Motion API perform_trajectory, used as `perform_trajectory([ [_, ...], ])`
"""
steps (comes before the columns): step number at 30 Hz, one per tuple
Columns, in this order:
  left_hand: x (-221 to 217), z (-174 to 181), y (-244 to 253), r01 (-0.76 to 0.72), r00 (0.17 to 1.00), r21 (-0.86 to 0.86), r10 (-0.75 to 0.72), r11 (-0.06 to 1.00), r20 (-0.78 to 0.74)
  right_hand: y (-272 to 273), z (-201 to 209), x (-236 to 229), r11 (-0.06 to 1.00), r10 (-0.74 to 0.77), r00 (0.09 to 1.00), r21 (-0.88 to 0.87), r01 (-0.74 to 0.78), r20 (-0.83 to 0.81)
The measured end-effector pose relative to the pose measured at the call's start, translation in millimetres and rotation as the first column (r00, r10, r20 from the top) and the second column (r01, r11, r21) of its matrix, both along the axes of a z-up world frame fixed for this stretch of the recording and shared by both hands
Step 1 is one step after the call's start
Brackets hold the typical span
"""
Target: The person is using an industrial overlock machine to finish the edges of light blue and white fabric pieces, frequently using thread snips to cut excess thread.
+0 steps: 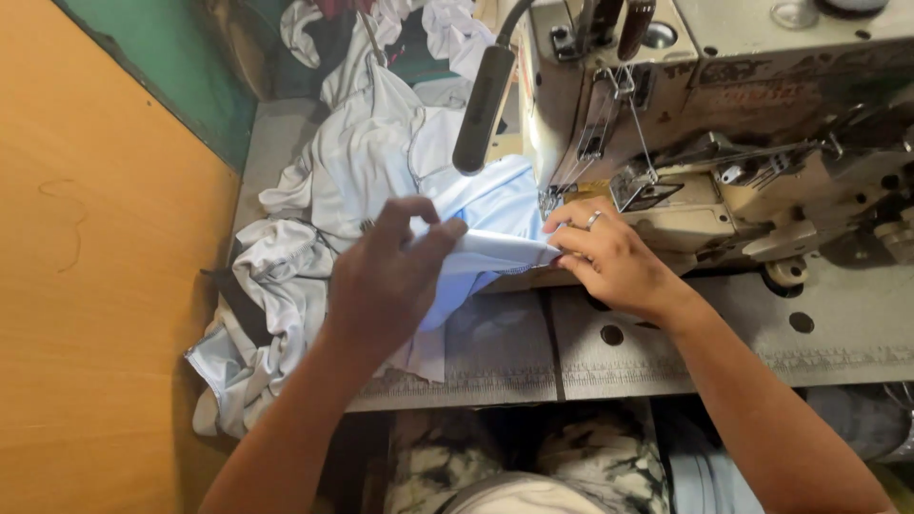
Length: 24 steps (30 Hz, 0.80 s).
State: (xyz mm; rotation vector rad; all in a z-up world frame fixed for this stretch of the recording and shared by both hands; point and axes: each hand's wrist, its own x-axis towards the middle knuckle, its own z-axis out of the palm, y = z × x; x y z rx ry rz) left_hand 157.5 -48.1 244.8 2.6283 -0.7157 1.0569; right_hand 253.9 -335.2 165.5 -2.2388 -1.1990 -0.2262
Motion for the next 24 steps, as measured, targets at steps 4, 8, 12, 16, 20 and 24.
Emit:
perform_trajectory([
  [4, 3, 25, -8, 0.135, 0.991, -0.066, -0.135, 0.989, -0.002, 14, 22, -12, 0.995, -0.025, 0.985, 0.093, 0.041, -0.171],
  [8, 0, 35, -20, 0.167, 0.986, 0.026, -0.168, 0.986, 0.013, 25, 36, -24, 0.947, -0.007, 0.940, 0.300, 0.116, -0.341],
  [12, 9, 35, -17, 0.134, 0.985, 0.110, -0.145, 0.985, 0.095, 26, 34, -29, 0.912, -0.026, 0.928, 0.371, 0.175, -0.373],
  [16, -1, 52, -20, 0.258, 0.962, 0.084, -0.263, 0.963, 0.068, 22, 30, -31, 0.903, -0.041, 0.940, 0.390, 0.179, -0.338],
  [20, -20, 63, -32, 0.371, 0.917, 0.080, -0.378, 0.925, 0.128, 23, 40, -44, 0.898, -0.026, 0.938, 0.404, 0.173, -0.345],
  [24, -38, 67, -41, 0.527, 0.845, 0.092, -0.532, 0.845, 0.052, 24, 66, -79, 0.914, 0.087, 0.951, 0.404, 0.043, -0.298],
])
